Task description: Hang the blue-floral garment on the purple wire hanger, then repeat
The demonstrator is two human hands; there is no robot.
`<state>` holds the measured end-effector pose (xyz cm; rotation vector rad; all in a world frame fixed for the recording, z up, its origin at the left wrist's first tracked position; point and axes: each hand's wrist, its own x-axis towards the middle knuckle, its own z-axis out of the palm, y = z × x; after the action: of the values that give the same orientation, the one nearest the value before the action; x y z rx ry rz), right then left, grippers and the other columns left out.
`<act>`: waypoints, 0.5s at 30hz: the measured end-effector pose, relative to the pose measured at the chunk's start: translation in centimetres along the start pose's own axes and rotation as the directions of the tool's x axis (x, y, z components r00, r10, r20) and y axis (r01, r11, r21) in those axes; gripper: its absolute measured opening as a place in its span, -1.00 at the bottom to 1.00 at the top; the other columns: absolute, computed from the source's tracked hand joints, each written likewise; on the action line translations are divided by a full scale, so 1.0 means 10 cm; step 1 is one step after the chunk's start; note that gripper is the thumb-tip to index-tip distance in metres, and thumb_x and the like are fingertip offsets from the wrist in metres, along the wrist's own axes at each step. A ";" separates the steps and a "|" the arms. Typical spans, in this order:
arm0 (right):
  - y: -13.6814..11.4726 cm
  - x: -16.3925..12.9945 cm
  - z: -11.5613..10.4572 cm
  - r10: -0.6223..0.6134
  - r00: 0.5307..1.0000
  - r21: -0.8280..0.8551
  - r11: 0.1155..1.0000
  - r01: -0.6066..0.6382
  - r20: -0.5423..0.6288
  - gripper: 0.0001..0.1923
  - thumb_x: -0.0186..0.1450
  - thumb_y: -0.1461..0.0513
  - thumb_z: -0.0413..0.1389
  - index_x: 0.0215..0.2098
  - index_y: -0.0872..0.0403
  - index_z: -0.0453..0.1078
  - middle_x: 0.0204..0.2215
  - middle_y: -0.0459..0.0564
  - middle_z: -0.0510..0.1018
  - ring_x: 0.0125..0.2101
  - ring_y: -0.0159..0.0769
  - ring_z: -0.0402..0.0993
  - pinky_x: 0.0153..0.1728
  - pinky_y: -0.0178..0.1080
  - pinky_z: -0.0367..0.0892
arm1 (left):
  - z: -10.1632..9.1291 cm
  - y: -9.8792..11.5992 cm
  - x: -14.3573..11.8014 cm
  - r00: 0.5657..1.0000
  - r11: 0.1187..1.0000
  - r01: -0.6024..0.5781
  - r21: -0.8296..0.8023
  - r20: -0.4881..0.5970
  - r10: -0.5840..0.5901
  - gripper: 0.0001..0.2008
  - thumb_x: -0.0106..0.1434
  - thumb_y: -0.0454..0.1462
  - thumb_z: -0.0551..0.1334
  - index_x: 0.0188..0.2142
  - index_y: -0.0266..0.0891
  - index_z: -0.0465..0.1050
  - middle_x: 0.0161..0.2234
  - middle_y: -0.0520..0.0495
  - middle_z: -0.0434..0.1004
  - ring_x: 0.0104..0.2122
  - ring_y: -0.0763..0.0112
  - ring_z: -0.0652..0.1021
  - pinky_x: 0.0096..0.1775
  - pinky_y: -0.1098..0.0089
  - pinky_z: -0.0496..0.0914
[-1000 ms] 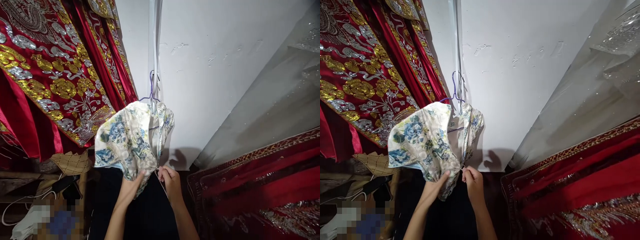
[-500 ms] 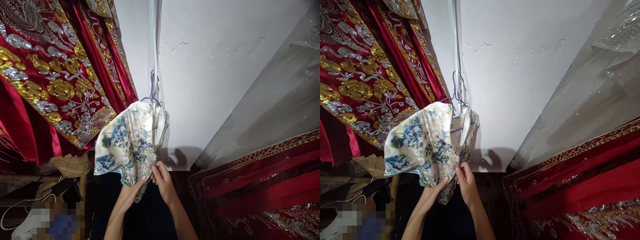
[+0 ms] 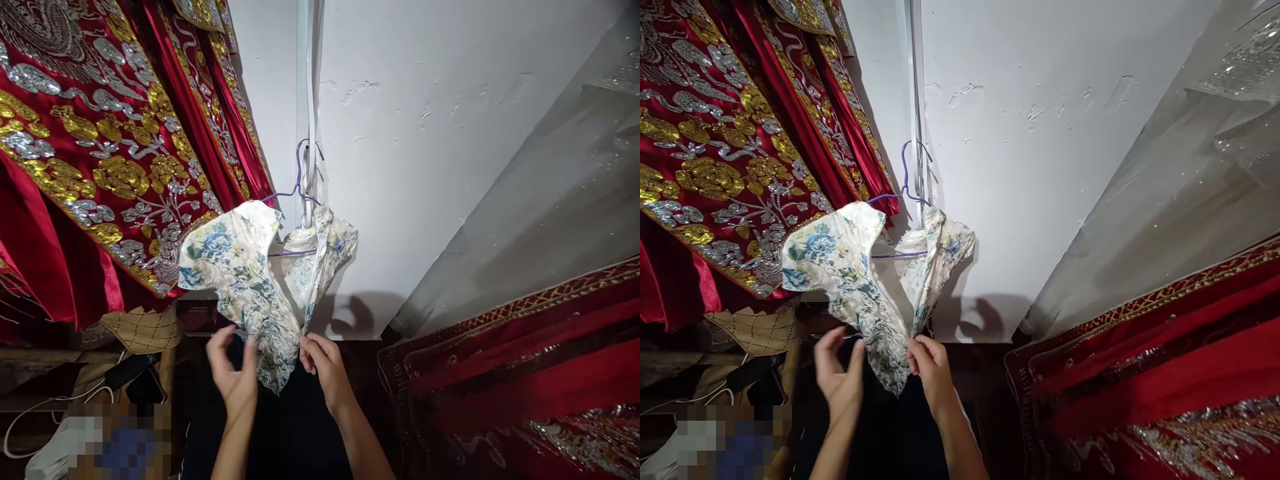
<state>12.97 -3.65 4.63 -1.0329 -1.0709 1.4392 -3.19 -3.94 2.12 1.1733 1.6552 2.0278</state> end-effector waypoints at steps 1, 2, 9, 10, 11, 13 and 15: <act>0.00 -0.01 0.05 0.007 0.999 -0.005 1.000 -0.006 0.033 -0.58 0.31 -0.02 0.13 -0.57 0.06 0.31 -0.72 -0.16 0.30 -0.64 -0.42 0.18 -0.56 -0.31 0.09 | 0.04 0.07 -0.06 0.980 1.000 0.000 0.003 0.198 -0.001 -0.61 0.23 -0.18 0.36 0.04 -0.14 0.44 0.01 -0.13 0.46 0.04 0.18 0.48 0.15 0.22 0.32; 0.00 -0.01 0.09 0.014 0.998 -0.013 1.000 -0.013 0.062 -0.58 0.31 -0.03 0.13 -0.56 0.07 0.33 -0.73 -0.15 0.33 -0.66 -0.42 0.20 -0.58 -0.31 0.10 | 0.09 0.13 -0.11 0.928 1.000 0.017 -0.003 0.372 -0.015 -0.69 0.28 -0.17 0.31 0.00 -0.15 0.47 -0.03 -0.13 0.49 -0.01 0.19 0.51 0.10 0.24 0.35; -0.70 0.35 0.09 -0.099 0.992 -0.023 0.995 0.098 -0.074 -0.65 0.24 0.02 0.19 -0.54 0.10 0.41 -0.78 -0.12 0.41 -0.75 -0.46 0.21 -0.68 -0.36 0.07 | 0.34 0.17 -0.16 0.824 0.999 -0.049 -0.012 0.564 0.048 -0.81 0.38 -0.18 0.18 -0.29 -0.20 0.50 -0.34 -0.05 0.44 -0.29 0.30 0.50 -0.21 0.37 0.36; -0.93 0.48 0.07 -0.124 0.980 0.015 0.992 0.128 -0.155 -0.68 0.22 0.05 0.21 -0.56 0.10 0.40 -0.79 -0.15 0.38 -0.75 -0.49 0.18 -0.69 -0.38 0.04 | 0.34 0.13 -0.14 0.805 0.997 -0.073 -0.015 0.589 0.068 -0.81 0.38 -0.19 0.18 -0.31 -0.21 0.50 -0.35 -0.05 0.44 -0.30 0.30 0.50 -0.22 0.37 0.35; -1.17 0.61 0.05 -0.147 0.973 0.067 0.985 0.161 -0.180 -0.69 0.20 0.08 0.22 -0.56 0.10 0.38 -0.80 -0.18 0.35 -0.76 -0.52 0.14 -0.70 -0.40 0.01 | 0.33 0.08 -0.12 0.785 0.996 -0.087 -0.015 0.615 0.078 -0.81 0.39 -0.20 0.18 -0.31 -0.21 0.50 -0.35 -0.06 0.44 -0.30 0.30 0.50 -0.22 0.37 0.35; -1.61 0.85 0.06 -0.198 0.973 0.152 0.965 0.215 -0.120 -0.73 0.15 0.11 0.26 -0.55 0.10 0.37 -0.79 -0.21 0.33 -0.76 -0.53 0.13 -0.72 -0.41 -0.03 | 0.28 -0.02 -0.07 0.748 0.994 -0.109 -0.007 0.658 0.087 -0.81 0.39 -0.21 0.16 -0.32 -0.20 0.48 -0.35 -0.06 0.44 -0.31 0.30 0.49 -0.23 0.38 0.34; -1.92 1.00 0.13 -0.293 0.946 0.145 0.939 0.312 -0.142 -0.73 0.16 0.11 0.26 -0.55 0.10 0.38 -0.78 -0.20 0.33 -0.76 -0.53 0.16 -0.74 -0.43 -0.05 | 0.22 -0.09 0.01 0.738 0.990 -0.140 0.011 0.667 0.097 -0.81 0.39 -0.23 0.15 -0.33 -0.21 0.47 -0.36 -0.06 0.43 -0.31 0.29 0.49 -0.23 0.37 0.34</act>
<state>14.99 7.72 22.98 -0.7846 -0.9593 1.1801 -1.92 -2.06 1.43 1.7952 1.2906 1.3439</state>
